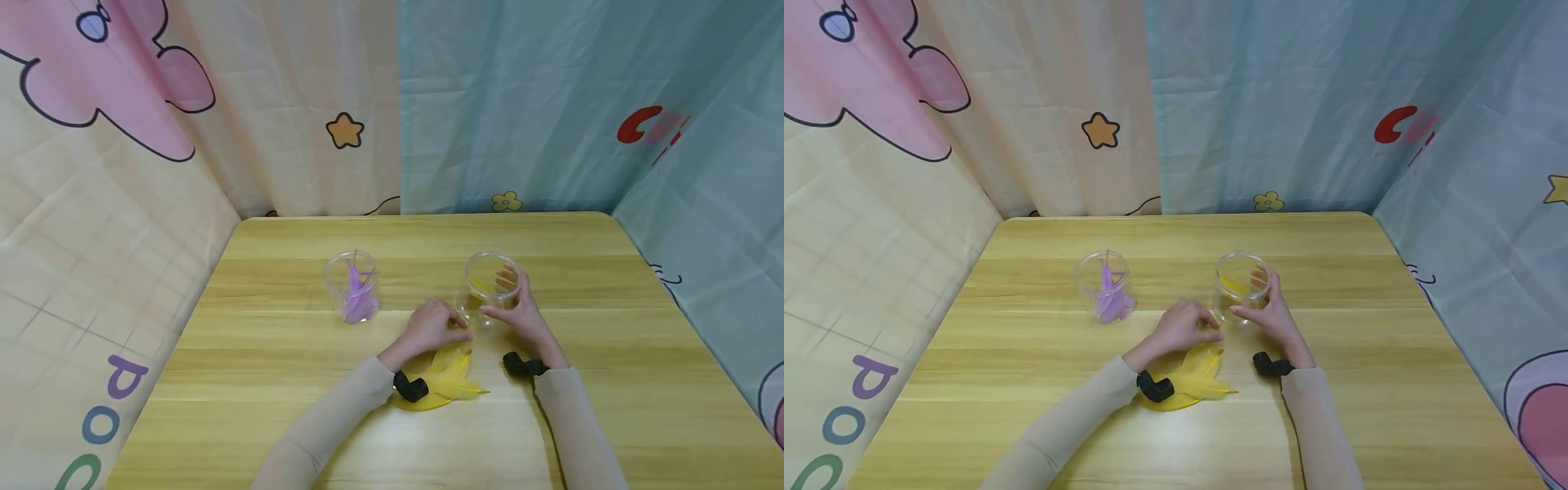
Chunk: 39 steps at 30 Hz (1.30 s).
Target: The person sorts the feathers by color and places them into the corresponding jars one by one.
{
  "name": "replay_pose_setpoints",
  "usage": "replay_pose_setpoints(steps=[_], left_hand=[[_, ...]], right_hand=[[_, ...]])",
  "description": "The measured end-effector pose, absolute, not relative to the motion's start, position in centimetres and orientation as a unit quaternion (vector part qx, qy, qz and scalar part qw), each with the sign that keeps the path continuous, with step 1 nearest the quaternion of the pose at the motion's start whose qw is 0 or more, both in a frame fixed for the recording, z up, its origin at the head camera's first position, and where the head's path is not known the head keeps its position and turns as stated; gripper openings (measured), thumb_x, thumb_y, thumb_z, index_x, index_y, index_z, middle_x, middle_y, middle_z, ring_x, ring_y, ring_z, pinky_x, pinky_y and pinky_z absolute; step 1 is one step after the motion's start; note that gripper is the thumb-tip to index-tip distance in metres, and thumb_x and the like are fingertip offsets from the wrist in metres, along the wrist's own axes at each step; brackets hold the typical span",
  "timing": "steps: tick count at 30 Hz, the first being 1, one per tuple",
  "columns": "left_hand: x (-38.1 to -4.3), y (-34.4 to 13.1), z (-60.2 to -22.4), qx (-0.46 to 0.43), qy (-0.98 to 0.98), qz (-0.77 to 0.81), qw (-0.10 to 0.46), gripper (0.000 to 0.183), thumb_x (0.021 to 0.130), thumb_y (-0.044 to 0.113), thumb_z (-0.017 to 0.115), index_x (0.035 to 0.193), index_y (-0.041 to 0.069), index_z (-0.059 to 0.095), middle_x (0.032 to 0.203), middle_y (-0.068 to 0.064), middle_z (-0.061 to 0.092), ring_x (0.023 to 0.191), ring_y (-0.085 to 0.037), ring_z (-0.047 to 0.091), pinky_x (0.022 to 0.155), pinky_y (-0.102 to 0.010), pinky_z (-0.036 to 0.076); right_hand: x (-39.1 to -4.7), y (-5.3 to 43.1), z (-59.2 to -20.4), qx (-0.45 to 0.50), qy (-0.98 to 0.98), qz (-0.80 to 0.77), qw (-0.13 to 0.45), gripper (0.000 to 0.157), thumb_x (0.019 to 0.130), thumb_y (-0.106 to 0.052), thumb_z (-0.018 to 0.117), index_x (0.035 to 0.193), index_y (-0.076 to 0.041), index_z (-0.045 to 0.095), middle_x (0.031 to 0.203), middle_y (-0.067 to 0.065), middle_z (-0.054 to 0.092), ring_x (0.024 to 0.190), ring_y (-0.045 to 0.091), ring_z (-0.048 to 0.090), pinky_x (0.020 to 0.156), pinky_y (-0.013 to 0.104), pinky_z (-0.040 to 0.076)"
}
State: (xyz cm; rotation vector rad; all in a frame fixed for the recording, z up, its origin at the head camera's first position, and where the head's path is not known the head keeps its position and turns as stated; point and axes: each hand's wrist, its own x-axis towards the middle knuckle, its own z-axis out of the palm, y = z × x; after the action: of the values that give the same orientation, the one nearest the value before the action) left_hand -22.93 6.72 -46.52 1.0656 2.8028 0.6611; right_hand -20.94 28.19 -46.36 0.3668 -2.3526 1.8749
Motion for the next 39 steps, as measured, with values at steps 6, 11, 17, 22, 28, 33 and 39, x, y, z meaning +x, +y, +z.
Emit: replay_pose_setpoints(steps=[6,11,17,22,28,33,39], left_hand=[[-23.0,7.2,-47.1,0.328,0.914,0.237,0.016,0.016,0.081,0.044,0.072,0.081,0.029,0.076,0.078,0.019,0.063,0.076,-0.005,0.05,0.065,-0.02,0.039],[-22.9,6.8,-46.6,0.312,0.909,0.275,0.019,0.013,0.082,0.043,0.072,0.08,0.03,0.076,0.079,0.02,0.062,0.078,-0.005,0.051,0.065,-0.02,0.04],[-22.5,5.8,-44.4,0.292,0.889,0.352,0.02,0.012,0.084,0.038,0.071,0.083,0.026,0.074,0.084,0.019,0.063,0.081,-0.006,0.054,0.068,-0.019,0.043],[-22.3,5.1,-41.9,0.293,0.871,0.395,-0.008,0.017,0.085,0.036,0.071,0.087,0.02,0.075,0.085,0.014,0.064,0.085,-0.011,0.057,0.073,-0.02,0.044],[-22.0,4.3,-39.0,0.312,0.832,0.457,-0.044,0.018,0.087,0.03,0.07,0.09,0.013,0.073,0.087,0.007,0.067,0.087,-0.015,0.058,0.078,-0.029,0.048],[-22.1,3.7,-36.8,0.321,0.777,0.539,-0.06,0.016,0.088,0.026,0.069,0.092,0.011,0.073,0.088,0.006,0.065,0.084,-0.019,0.056,0.073,-0.035,0.045],[-22.6,4.1,-35.1,0.311,0.642,0.698,-0.061,0.012,0.091,0.007,0.063,0.095,-0.003,0.068,0.087,0.004,0.063,0.077,-0.013,0.051,0.069,-0.027,0.04]], right_hand=[[-20.9,28.1,-46.5,0.118,-0.772,0.622,0.054,0.094,0.077,0.006,0.075,0.144,-0.001,0.009,0.143,0.03,0.021,0.131,0.05,0.021,0.103,0.064,0.02],[-20.8,28.1,-46.5,0.115,-0.775,0.619,0.051,0.094,0.077,0.004,0.075,0.144,-0.002,0.009,0.143,0.029,0.021,0.131,0.05,0.021,0.103,0.064,0.02],[-21.0,28.2,-46.6,0.116,-0.776,0.617,0.053,0.095,0.077,0.003,0.075,0.145,-0.001,0.009,0.143,0.03,0.02,0.131,0.05,0.021,0.103,0.063,0.02],[-20.9,28.2,-46.5,0.119,-0.773,0.621,0.052,0.096,0.077,0.005,0.075,0.145,-0.001,0.008,0.143,0.031,0.019,0.131,0.051,0.02,0.103,0.064,0.02],[-21.0,28.2,-46.5,0.113,-0.777,0.618,0.049,0.096,0.076,0.002,0.076,0.145,-0.001,0.009,0.143,0.03,0.019,0.131,0.05,0.021,0.104,0.063,0.019],[-21.6,28.7,-47.5,0.114,-0.773,0.622,0.051,0.098,0.076,0.003,0.076,0.146,-0.003,0.008,0.144,0.029,0.02,0.131,0.05,0.021,0.103,0.065,0.018],[-22.3,29.4,-49.1,0.109,-0.781,0.612,0.062,0.099,0.076,0.001,0.077,0.147,-0.011,0.01,0.144,0.022,0.023,0.132,0.044,0.023,0.105,0.063,0.018]])
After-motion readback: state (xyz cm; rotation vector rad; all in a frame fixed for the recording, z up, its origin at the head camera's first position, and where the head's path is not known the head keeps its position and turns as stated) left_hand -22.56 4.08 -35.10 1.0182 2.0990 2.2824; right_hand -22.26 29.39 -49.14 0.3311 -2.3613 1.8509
